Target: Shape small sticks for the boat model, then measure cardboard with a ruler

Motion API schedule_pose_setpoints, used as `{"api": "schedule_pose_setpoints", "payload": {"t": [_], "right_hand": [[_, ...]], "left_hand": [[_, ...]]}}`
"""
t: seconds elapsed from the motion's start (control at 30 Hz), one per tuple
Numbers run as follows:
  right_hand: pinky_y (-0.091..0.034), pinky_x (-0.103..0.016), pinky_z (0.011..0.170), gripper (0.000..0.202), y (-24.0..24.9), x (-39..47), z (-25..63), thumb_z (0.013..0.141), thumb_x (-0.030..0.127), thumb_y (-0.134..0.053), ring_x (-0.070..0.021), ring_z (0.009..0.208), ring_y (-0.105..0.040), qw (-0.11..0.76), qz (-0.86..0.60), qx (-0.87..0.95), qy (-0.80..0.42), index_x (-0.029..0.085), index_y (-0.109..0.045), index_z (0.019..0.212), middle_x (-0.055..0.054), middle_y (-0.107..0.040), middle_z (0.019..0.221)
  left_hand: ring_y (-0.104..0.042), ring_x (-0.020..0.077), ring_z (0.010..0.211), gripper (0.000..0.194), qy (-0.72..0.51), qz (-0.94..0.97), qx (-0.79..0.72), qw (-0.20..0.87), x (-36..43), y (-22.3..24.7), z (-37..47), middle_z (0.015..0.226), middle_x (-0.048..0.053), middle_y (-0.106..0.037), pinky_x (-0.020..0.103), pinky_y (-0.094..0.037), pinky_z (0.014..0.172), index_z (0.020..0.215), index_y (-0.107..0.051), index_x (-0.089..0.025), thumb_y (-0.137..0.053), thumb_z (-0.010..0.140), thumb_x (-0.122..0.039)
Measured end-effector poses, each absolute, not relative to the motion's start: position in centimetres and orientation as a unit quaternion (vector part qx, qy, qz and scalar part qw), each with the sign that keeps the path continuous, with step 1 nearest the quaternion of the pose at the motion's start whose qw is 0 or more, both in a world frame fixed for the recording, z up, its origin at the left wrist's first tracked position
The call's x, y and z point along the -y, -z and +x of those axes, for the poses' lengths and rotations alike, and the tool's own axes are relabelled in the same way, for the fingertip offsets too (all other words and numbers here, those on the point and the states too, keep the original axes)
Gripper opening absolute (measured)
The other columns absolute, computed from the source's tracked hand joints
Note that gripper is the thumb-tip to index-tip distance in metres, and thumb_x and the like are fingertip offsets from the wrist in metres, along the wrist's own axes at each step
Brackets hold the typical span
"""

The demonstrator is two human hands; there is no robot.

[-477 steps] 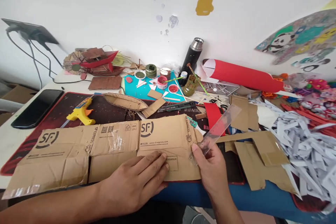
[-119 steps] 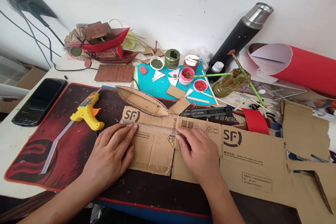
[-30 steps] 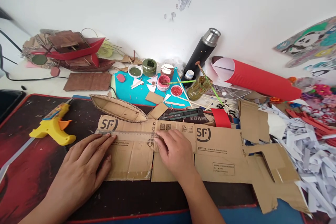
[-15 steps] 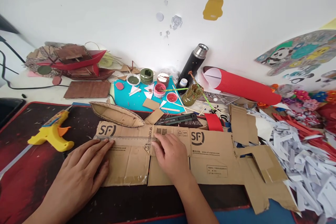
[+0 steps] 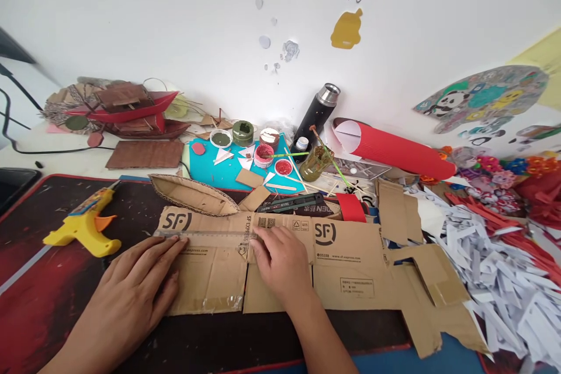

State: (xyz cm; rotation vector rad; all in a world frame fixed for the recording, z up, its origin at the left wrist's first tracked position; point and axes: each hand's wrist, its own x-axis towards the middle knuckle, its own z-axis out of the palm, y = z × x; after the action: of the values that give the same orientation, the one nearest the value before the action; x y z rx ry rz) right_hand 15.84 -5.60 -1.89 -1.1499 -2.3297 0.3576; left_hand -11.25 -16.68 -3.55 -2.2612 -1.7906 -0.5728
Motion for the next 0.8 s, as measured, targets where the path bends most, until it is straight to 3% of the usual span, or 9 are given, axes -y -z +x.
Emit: {"api": "schedule_pose_setpoints", "payload": {"t": [0.13, 0.53, 0.8], "right_hand": [[-0.055, -0.035, 0.075, 0.026, 1.88, 5.6, 15.75, 0.112, 0.029, -0.055, -0.0238, 0.085, -0.073, 0.259, -0.418, 0.86, -0.136, 0.02, -0.078, 0.116, -0.007, -0.079, 0.091], [-0.055, -0.035, 0.073, 0.028, 2.37, 5.71, 16.0, 0.113, 0.032, -0.054, -0.0238, 0.082, -0.072, 0.294, -0.403, 0.858, -0.119, 0.018, -0.072, 0.129, -0.008, -0.078, 0.091], [-0.055, -0.034, 0.073, 0.029, 2.56, 5.85, 15.93, 0.113, 0.03, -0.053, -0.0234, 0.083, -0.075, 0.303, -0.419, 0.851, -0.085, 0.018, -0.075, 0.127, -0.008, -0.079, 0.09]], "left_hand": [[-0.065, 0.0371, 0.121, 0.046, 0.199, -0.768, 0.599, 0.107, 16.58, 3.53, -11.34, 0.128, 0.016, -0.076, 0.052, -0.049, 0.105, 0.148, -0.058, -0.011, -0.051, 0.104, -0.023], [-0.064, 0.0359, 0.122, 0.046, 0.198, -0.769, 0.597, 0.114, 16.68, 4.13, -11.59, 0.128, 0.015, -0.076, 0.05, -0.046, 0.106, 0.146, -0.061, -0.011, -0.048, 0.105, -0.029], [-0.063, 0.0362, 0.121, 0.044, 0.203, -0.77, 0.592, 0.121, 16.56, 4.0, -11.54, 0.127, 0.015, -0.076, 0.049, -0.045, 0.105, 0.144, -0.062, -0.011, -0.047, 0.105, -0.027]]}}
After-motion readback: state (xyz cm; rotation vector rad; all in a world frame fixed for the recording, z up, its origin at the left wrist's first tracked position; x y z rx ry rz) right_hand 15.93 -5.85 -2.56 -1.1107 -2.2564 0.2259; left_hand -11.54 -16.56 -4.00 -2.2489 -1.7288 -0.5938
